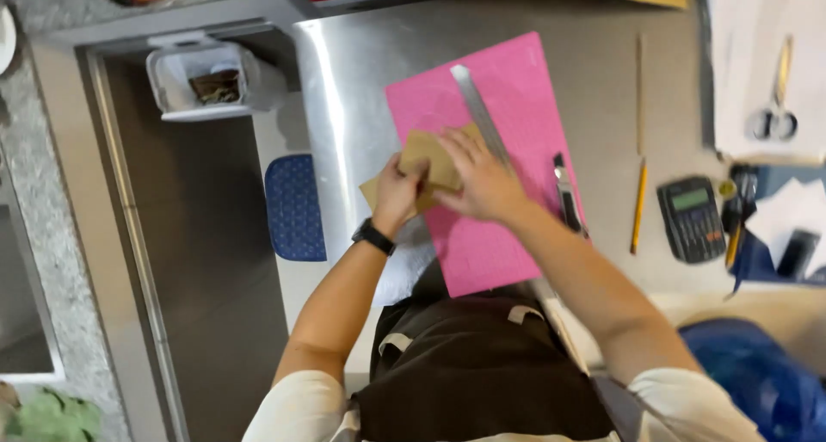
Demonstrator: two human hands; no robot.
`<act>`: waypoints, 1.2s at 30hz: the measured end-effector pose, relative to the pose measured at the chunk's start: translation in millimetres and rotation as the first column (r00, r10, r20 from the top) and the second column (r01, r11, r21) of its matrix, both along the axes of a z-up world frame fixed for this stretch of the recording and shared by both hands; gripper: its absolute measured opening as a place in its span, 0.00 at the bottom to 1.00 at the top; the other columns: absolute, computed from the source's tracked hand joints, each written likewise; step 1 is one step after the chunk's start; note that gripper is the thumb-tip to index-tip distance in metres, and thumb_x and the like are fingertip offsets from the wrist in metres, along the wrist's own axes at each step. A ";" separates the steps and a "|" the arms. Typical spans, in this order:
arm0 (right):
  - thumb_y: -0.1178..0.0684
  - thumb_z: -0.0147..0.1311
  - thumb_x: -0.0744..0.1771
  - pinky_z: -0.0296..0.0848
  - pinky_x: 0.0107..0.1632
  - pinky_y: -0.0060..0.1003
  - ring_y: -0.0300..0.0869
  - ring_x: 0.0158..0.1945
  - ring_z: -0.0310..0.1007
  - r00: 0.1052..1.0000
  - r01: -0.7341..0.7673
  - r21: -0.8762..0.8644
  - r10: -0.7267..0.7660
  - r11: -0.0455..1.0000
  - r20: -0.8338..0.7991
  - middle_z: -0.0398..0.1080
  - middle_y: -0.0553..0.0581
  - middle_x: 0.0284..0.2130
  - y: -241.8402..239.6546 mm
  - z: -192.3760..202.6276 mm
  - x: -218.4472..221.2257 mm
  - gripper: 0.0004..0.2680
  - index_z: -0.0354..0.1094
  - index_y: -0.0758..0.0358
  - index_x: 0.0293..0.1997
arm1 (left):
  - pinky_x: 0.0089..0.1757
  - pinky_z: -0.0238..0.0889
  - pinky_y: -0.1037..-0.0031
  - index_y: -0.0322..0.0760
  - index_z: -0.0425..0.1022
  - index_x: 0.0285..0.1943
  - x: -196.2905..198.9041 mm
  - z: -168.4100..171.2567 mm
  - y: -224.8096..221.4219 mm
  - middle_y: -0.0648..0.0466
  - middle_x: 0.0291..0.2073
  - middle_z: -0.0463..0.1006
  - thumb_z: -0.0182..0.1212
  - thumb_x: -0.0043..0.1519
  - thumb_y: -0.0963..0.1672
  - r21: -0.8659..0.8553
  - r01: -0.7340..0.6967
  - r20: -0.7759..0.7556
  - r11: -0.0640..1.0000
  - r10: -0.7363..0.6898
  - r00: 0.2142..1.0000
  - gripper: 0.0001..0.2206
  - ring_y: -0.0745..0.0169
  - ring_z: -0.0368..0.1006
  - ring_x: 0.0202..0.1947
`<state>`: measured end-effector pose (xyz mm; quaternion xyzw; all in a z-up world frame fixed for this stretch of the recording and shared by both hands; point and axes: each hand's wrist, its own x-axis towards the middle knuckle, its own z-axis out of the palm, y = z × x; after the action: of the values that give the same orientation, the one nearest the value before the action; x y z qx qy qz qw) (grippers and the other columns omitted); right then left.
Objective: Measuring and cutting cardboard pieces using a ruler, pencil, and utility knife on a cutting mat.
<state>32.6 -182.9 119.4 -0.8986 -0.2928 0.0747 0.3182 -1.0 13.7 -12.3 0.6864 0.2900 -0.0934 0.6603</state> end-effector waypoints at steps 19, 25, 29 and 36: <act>0.60 0.66 0.62 0.79 0.52 0.49 0.67 0.63 0.64 0.841 0.505 0.015 -0.488 0.863 -0.234 0.55 0.72 0.62 -33.4 -38.0 -88.9 0.25 0.60 0.69 0.65 | 0.63 0.38 0.30 0.60 0.45 0.81 83.8 -101.3 460.4 0.41 0.79 0.43 0.64 0.69 0.66 -0.055 -0.579 -0.090 0.813 0.574 0.814 0.40 0.16 0.49 0.72; 0.59 0.64 0.65 0.78 0.53 0.44 0.62 0.64 0.65 0.768 0.634 -0.035 -0.635 0.772 -0.083 0.56 0.69 0.62 -57.6 -67.5 -106.6 0.20 0.62 0.65 0.63 | 0.68 0.48 0.49 0.34 0.58 0.76 33.6 -106.8 314.2 0.35 0.70 0.60 0.68 0.72 0.51 0.197 -0.380 0.185 0.904 0.347 0.919 0.30 0.35 0.56 0.71; 0.53 0.66 0.62 0.70 0.57 0.60 0.64 0.65 0.60 0.753 0.655 -0.183 -0.653 0.733 0.079 0.55 0.68 0.64 -62.1 -84.8 -118.5 0.23 0.63 0.59 0.63 | 0.62 0.53 0.47 0.24 0.67 0.67 2.3 0.6 186.7 0.30 0.59 0.70 0.64 0.67 0.46 0.732 -0.198 0.495 0.652 -0.308 0.813 0.24 0.27 0.65 0.61; 0.47 0.63 0.65 0.65 0.50 0.55 0.55 0.54 0.65 0.764 0.642 -0.409 -0.585 0.648 0.272 0.61 0.59 0.53 -87.3 -135.1 -142.8 0.21 0.64 0.53 0.64 | 0.67 0.23 0.34 0.51 0.36 0.83 -50.5 67.8 71.7 0.40 0.79 0.34 0.73 0.50 0.58 0.693 0.705 -0.317 0.148 -0.816 0.484 0.56 0.32 0.31 0.77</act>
<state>-110.2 -270.1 -15.7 -0.9963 0.0393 -0.0194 0.0745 -51.5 85.4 55.5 0.9443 -0.1322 -0.2371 0.1860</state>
